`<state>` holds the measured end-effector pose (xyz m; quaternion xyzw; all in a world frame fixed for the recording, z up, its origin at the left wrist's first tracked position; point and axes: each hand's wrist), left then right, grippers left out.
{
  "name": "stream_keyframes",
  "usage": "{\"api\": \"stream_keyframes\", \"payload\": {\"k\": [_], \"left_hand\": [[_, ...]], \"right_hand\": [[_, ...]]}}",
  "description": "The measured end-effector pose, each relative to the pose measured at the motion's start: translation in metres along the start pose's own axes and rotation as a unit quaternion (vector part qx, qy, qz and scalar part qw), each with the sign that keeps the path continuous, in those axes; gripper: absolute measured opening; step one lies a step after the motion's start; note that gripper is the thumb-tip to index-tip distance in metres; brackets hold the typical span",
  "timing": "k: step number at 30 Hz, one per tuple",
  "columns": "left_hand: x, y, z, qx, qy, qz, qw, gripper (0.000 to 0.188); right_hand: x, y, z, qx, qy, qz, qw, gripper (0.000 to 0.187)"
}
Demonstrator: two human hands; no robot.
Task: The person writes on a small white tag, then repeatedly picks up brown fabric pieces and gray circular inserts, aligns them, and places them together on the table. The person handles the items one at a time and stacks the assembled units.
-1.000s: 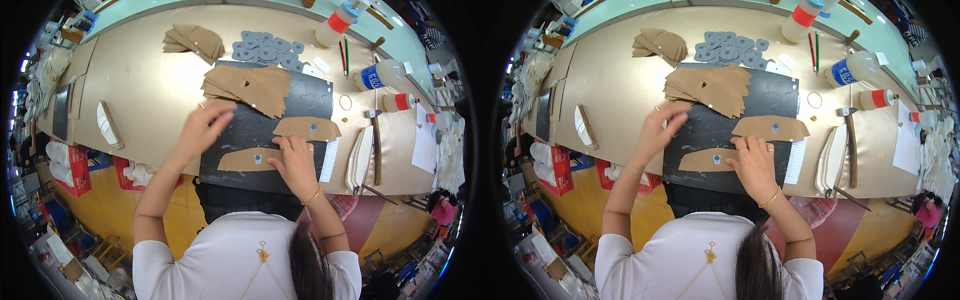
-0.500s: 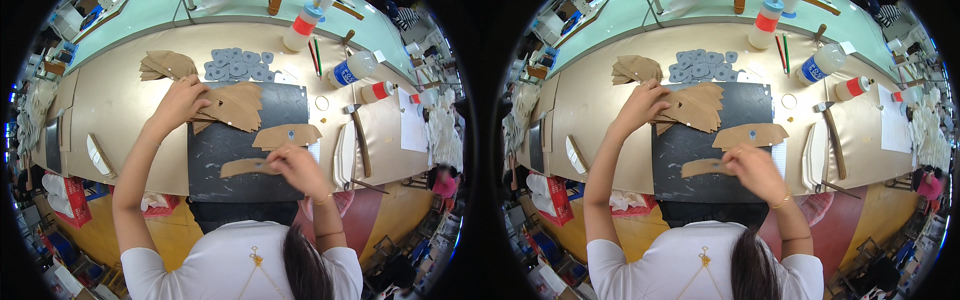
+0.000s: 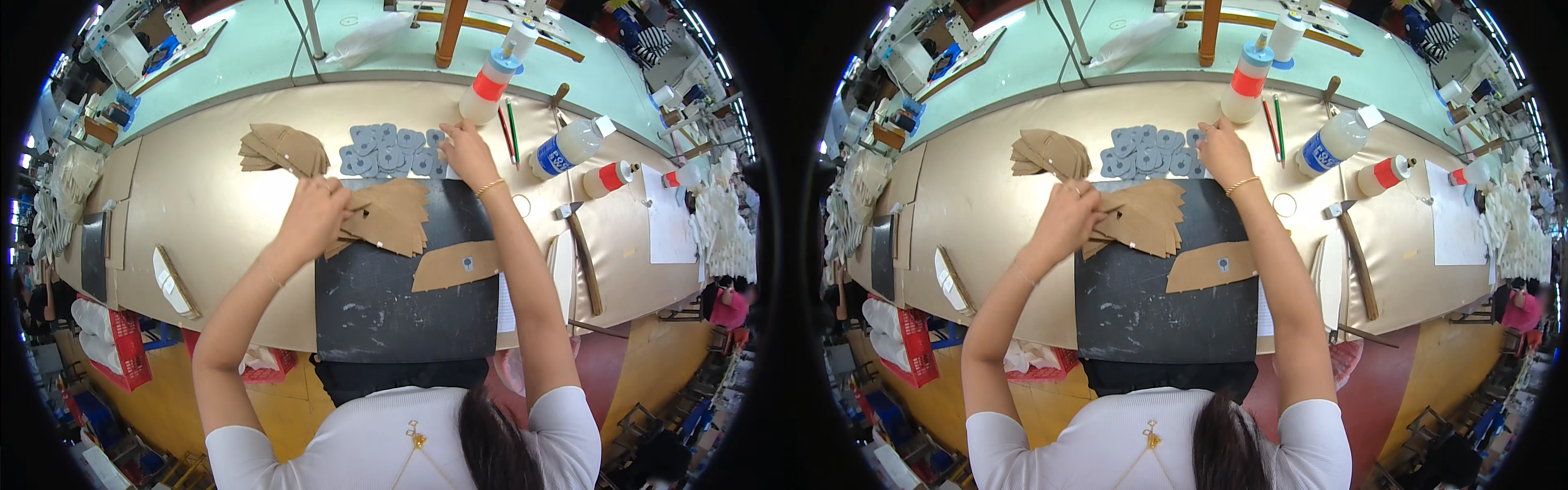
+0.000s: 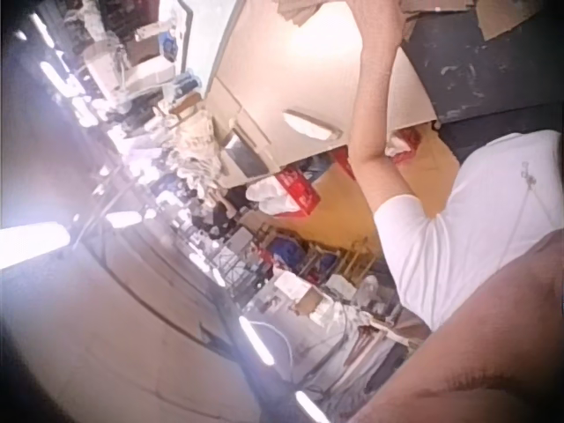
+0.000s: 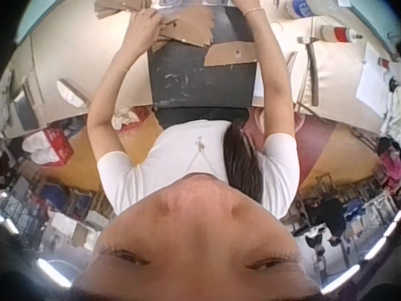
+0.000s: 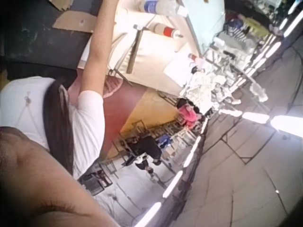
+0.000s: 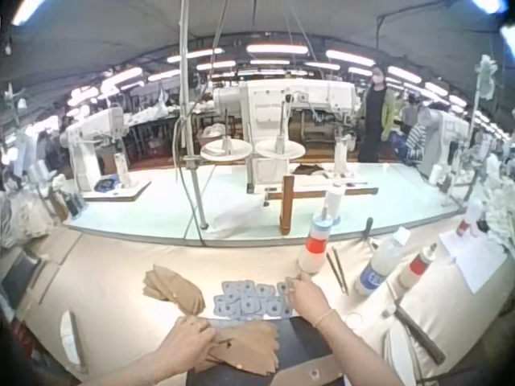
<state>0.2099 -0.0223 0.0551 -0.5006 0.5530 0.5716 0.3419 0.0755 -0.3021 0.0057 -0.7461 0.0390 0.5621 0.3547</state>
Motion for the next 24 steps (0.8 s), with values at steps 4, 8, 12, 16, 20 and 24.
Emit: {"api": "stream_keyframes", "payload": {"k": [4, 8, 12, 16, 20, 24], "left_hand": [[0.005, 0.026, 0.02, 0.005, 0.035, -0.083, 0.996, 0.023], [-0.006, 0.052, 0.025, -0.028, -0.01, -0.067, 0.997, 0.03], [-0.028, 0.069, 0.019, -0.089, -0.155, 0.032, 0.983, 0.012], [-0.022, 0.074, 0.028, -0.057, -0.226, 0.042, 0.972, 0.016], [-0.028, 0.074, 0.04, -0.011, -0.191, 0.136, 0.972, 0.017], [-0.07, 0.107, 0.045, -0.077, -0.274, 0.419, 0.862, 0.017]], "right_hand": [[0.018, -0.006, -0.02, 0.046, -0.031, 0.067, 0.996, 0.032], [0.007, -0.019, -0.018, 0.075, -0.018, 0.024, 0.997, 0.025], [0.0, -0.011, -0.017, 0.086, 0.008, -0.011, 0.996, 0.019], [-0.019, -0.02, 0.007, 0.051, 0.066, -0.105, 0.991, 0.019], [-0.052, -0.056, 0.056, 0.053, -0.01, -0.257, 0.965, 0.024], [-0.058, -0.065, 0.119, 0.058, -0.095, -0.388, 0.915, 0.024]]}}
Point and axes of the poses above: each hand's wrist, its own z-axis away from the middle knuckle, its own x-axis out of the palm, y = z × x, and after that the axes turned 3 degrees about -y, right-handed
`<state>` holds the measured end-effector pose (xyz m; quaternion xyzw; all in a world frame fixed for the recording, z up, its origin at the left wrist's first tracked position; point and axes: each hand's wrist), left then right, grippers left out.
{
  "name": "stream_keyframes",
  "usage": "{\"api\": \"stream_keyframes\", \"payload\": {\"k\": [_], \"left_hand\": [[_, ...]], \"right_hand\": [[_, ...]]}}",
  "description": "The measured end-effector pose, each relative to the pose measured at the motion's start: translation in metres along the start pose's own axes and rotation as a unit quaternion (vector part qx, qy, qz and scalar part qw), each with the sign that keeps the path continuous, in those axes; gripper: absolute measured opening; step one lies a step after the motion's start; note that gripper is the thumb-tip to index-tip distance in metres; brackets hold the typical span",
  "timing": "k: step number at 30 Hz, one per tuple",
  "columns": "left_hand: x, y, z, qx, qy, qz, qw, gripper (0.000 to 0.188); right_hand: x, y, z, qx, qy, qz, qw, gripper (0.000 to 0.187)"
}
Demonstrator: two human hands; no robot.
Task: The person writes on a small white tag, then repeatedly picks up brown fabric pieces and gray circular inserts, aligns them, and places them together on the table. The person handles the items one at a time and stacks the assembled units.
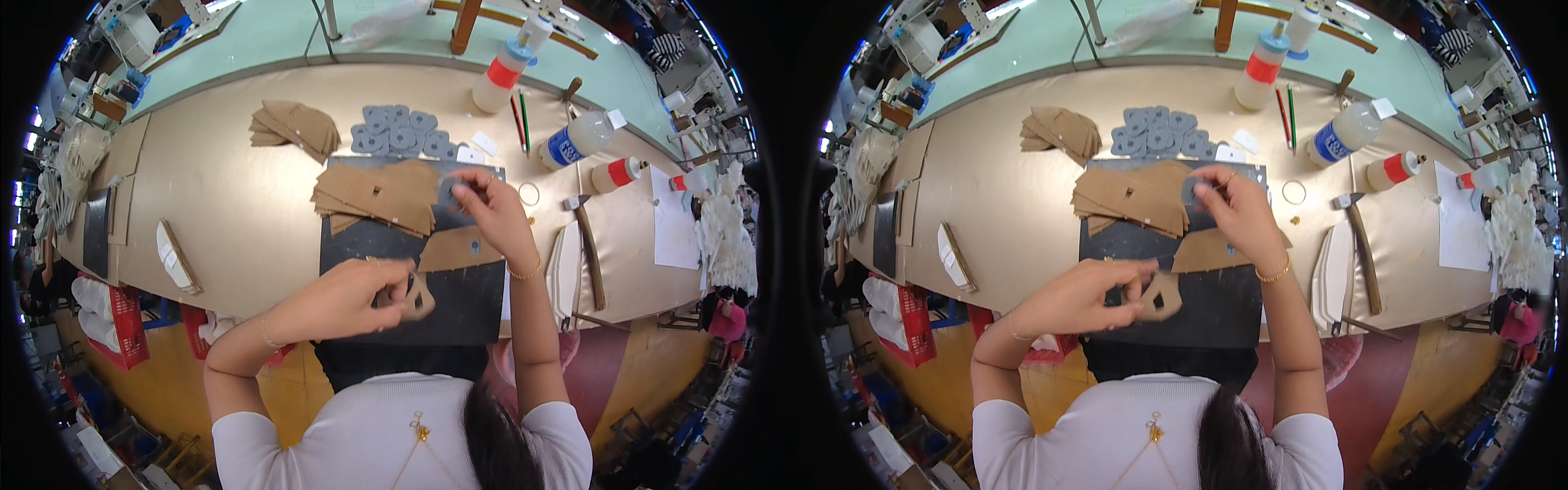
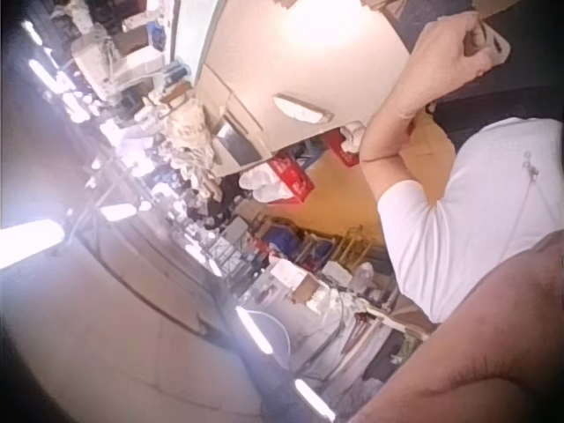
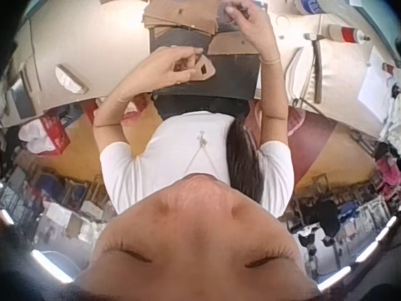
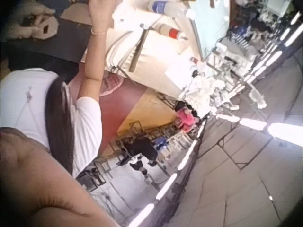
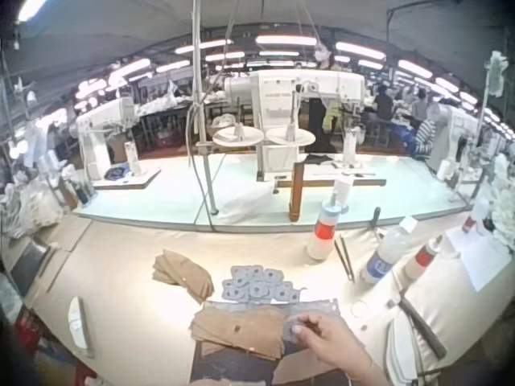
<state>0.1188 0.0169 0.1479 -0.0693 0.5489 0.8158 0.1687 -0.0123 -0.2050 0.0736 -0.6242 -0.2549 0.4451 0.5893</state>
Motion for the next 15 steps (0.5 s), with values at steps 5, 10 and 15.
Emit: {"api": "stream_keyframes", "payload": {"k": [5, 10, 15], "left_hand": [[0.032, 0.002, 0.035, -0.006, -0.086, 0.089, 0.992, 0.023], [0.069, -0.02, 0.033, 0.038, -0.108, 0.131, 0.985, 0.027], [0.082, -0.029, 0.034, 0.061, -0.107, 0.205, 0.971, 0.027]], "right_hand": [[0.036, 0.004, 0.065, 0.063, -0.188, 0.108, 0.974, 0.026], [0.069, 0.022, 0.106, -0.013, -0.144, 0.188, 0.971, 0.026], [0.058, 0.001, 0.114, 0.005, -0.071, 0.169, 0.983, 0.027]]}}
Point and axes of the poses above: each hand's wrist, its own z-axis away from the middle knuckle, its own x-axis out of the palm, y = z × x, and after that the axes turned 3 degrees about -y, right-handed
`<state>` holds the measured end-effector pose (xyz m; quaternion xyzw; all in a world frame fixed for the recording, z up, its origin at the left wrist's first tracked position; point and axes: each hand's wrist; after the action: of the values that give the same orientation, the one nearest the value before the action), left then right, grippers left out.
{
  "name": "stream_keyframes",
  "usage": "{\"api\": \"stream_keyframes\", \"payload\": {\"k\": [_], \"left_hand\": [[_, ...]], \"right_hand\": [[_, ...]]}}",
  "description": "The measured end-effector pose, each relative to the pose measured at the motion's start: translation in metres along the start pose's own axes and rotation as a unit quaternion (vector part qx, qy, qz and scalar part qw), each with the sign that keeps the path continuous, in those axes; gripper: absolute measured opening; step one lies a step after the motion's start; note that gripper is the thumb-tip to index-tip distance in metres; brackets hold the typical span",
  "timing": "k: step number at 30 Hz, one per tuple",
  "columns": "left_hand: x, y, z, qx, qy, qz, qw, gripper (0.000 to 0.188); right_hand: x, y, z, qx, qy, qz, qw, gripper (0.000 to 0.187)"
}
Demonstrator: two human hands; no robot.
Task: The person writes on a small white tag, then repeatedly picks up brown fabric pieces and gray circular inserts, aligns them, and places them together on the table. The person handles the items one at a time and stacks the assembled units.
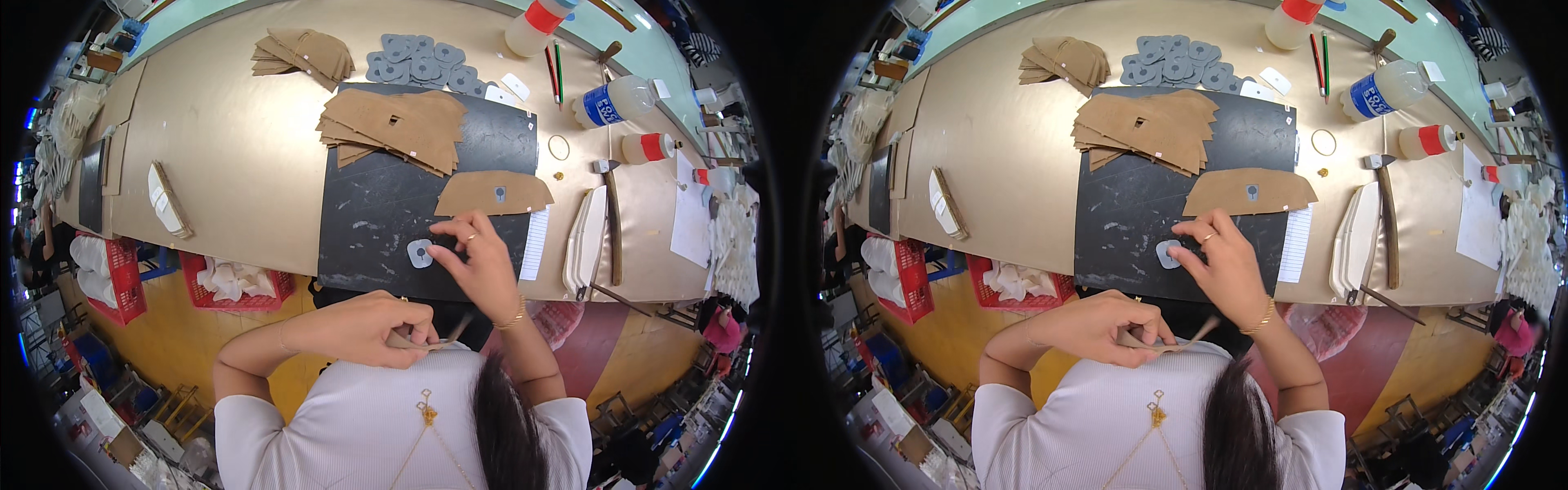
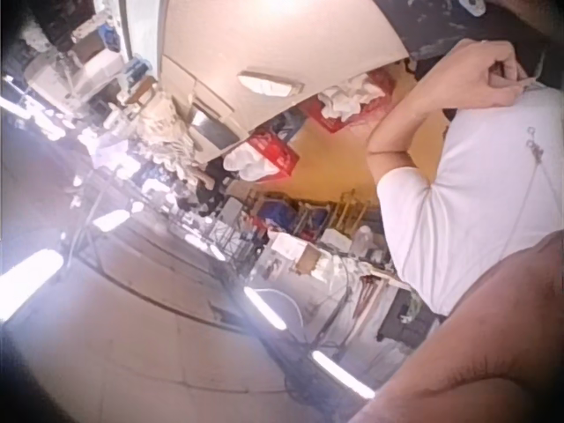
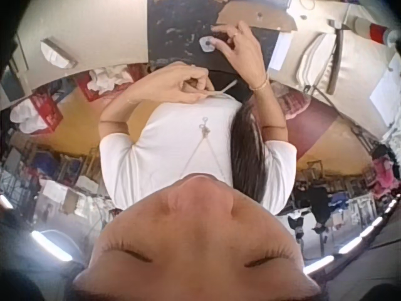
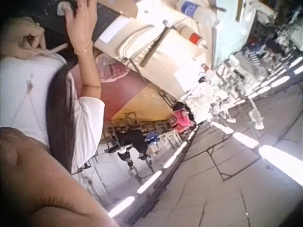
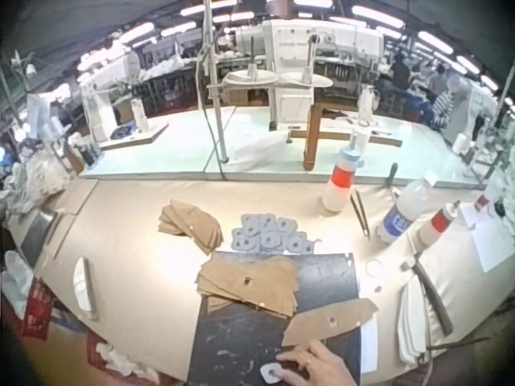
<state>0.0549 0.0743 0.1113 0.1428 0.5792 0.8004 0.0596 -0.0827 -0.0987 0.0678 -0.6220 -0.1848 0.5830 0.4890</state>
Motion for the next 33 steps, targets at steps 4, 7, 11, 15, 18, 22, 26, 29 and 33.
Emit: {"api": "stream_keyframes", "payload": {"k": [4, 7, 11, 15, 18, 22, 26, 29, 33], "left_hand": [[0.002, -0.022, 0.001, 0.046, 0.09, 0.031, 0.994, 0.024], [0.009, -0.056, 0.005, 0.02, 0.205, 0.073, 0.976, 0.022], [0.01, -0.072, 0.001, -0.11, 0.297, 0.17, 0.933, 0.023], [0.009, -0.085, -0.012, -0.075, 0.385, 0.121, 0.912, 0.028], [0.001, -0.073, -0.016, -0.094, 0.405, 0.071, 0.907, 0.033], [0.0, -0.072, -0.019, -0.102, 0.42, -0.008, 0.902, 0.034], [-0.001, -0.07, -0.02, -0.118, 0.426, -0.033, 0.896, 0.034], [0.0, -0.071, -0.021, -0.109, 0.417, -0.039, 0.901, 0.034], [0.0, -0.074, -0.021, -0.104, 0.418, -0.044, 0.902, 0.033]], "right_hand": [[-0.025, 0.026, 0.01, -0.059, -0.274, -0.25, 0.927, 0.042], [-0.029, 0.025, 0.017, -0.004, -0.316, -0.142, 0.938, 0.035], [-0.022, 0.032, 0.018, 0.109, -0.244, -0.159, 0.95, 0.024], [-0.015, 0.022, 0.009, 0.155, -0.144, -0.148, 0.966, 0.023], [-0.013, 0.026, 0.004, 0.108, -0.095, -0.073, 0.987, 0.028], [-0.015, 0.024, 0.001, 0.119, -0.098, -0.043, 0.987, 0.033], [-0.01, 0.029, 0.0, 0.071, -0.073, -0.007, 0.995, 0.032], [-0.009, 0.027, -0.002, 0.079, -0.078, 0.011, 0.994, 0.032], [-0.009, 0.026, -0.003, 0.082, -0.079, 0.023, 0.993, 0.032]]}}
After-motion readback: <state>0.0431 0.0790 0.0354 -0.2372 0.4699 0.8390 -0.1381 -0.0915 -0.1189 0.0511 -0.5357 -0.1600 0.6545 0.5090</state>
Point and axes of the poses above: each hand's wrist, its own z-axis away from the middle knuckle, its own x-axis out of the palm, y = z × x, and after that the axes turned 3 degrees about -y, right-handed
